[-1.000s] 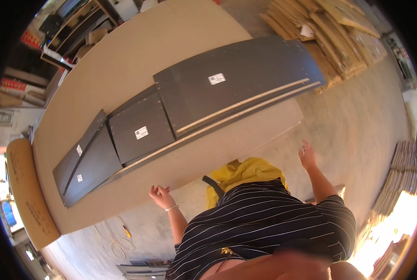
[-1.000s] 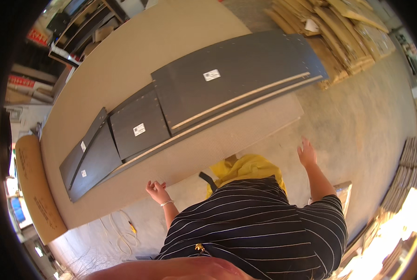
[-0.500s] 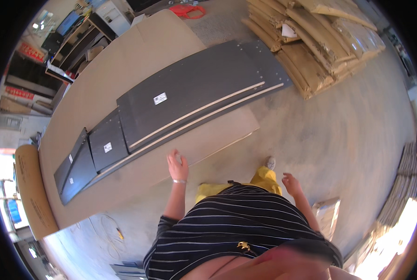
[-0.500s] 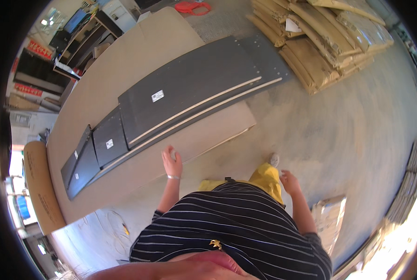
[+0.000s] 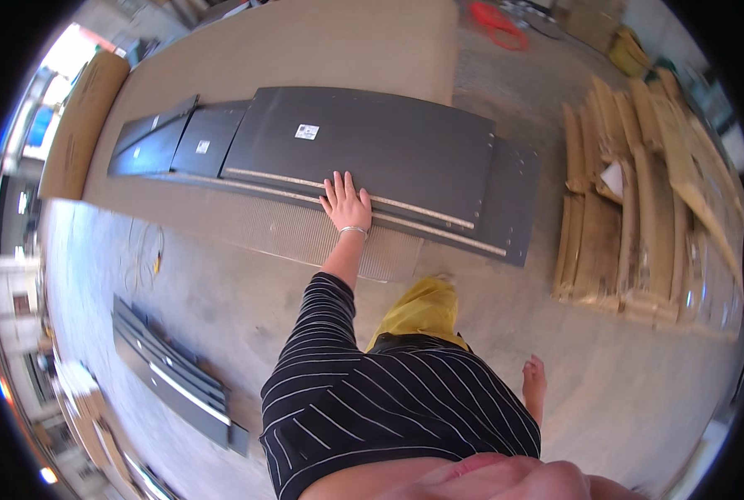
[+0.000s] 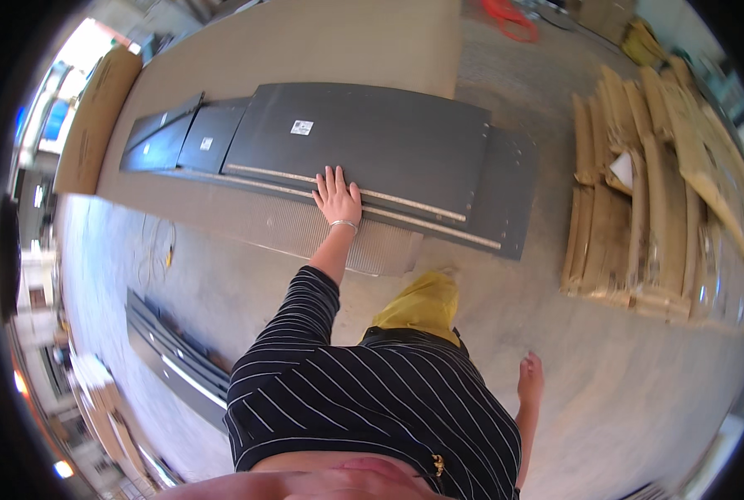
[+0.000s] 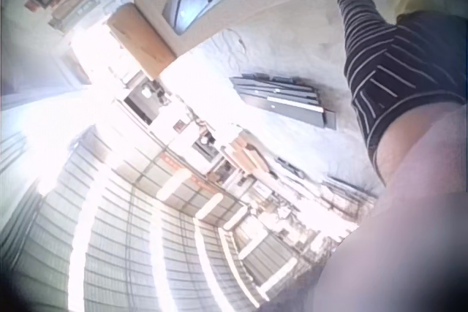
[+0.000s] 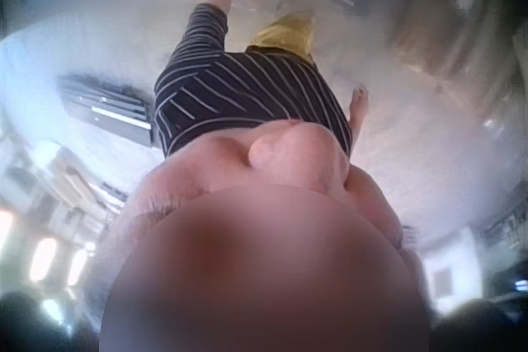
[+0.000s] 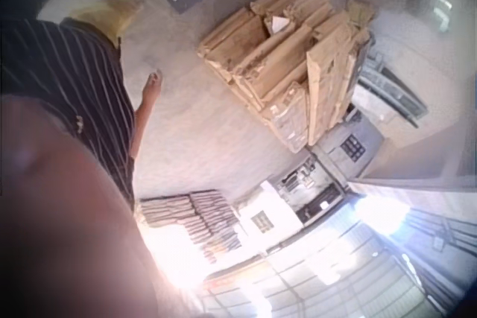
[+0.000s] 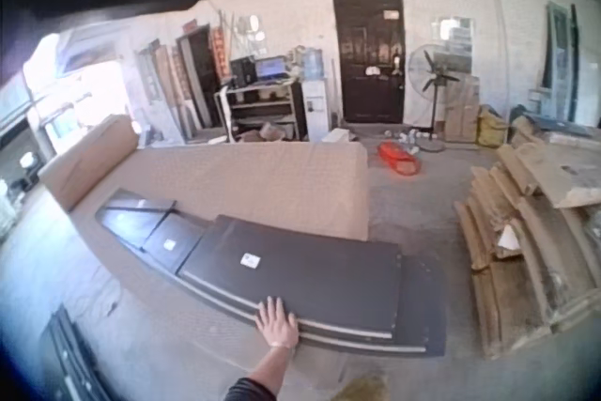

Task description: The person walks through a workshop and repeatedly picks up dark rectangular panels from the floor, then places them onto a large flat surface. The person handles the panels one at a time, aligning them on the surface and occasionally adjusting their positions.

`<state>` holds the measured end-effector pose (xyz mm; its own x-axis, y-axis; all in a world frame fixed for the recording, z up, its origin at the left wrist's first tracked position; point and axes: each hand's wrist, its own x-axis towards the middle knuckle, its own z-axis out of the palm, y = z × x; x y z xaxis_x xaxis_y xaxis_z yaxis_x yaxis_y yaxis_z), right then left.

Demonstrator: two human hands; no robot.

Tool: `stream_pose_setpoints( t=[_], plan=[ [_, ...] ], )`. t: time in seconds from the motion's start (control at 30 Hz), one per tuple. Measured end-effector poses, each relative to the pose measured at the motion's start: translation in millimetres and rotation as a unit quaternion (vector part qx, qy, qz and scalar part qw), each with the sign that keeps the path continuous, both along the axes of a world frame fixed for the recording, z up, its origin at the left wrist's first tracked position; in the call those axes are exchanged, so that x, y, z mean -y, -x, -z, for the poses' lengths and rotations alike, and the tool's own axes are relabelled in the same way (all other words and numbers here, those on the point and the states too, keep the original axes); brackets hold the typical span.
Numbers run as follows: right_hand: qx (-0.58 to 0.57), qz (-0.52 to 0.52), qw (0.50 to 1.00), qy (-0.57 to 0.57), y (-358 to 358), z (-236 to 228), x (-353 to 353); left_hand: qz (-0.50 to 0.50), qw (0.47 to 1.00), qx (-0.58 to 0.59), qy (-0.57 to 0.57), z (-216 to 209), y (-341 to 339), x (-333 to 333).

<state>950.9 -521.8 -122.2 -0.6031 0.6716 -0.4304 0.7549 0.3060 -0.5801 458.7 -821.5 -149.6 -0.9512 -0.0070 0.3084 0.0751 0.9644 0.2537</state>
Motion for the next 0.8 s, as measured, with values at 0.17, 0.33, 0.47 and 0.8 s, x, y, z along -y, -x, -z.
stream_pose_setpoints(
  t=[0.17,0.33,0.47,0.8],
  plan=[
    [-0.096,-0.136,0.986,0.012,205,-15,-110,-0.010,1.000,-0.005,0.000,0,1,0],
    [-0.159,-0.302,0.927,-0.157,392,-31,-184,-0.011,1.000,-0.013,-0.008,-14,-4,-3],
    [-0.093,-0.461,0.864,-0.178,495,-22,-209,-0.047,0.998,0.018,0.038,-19,-6,-8],
    [-0.004,-0.588,0.770,0.247,579,36,-221,-0.396,0.820,-0.133,-0.391,4,-146,-220]
  ],
)
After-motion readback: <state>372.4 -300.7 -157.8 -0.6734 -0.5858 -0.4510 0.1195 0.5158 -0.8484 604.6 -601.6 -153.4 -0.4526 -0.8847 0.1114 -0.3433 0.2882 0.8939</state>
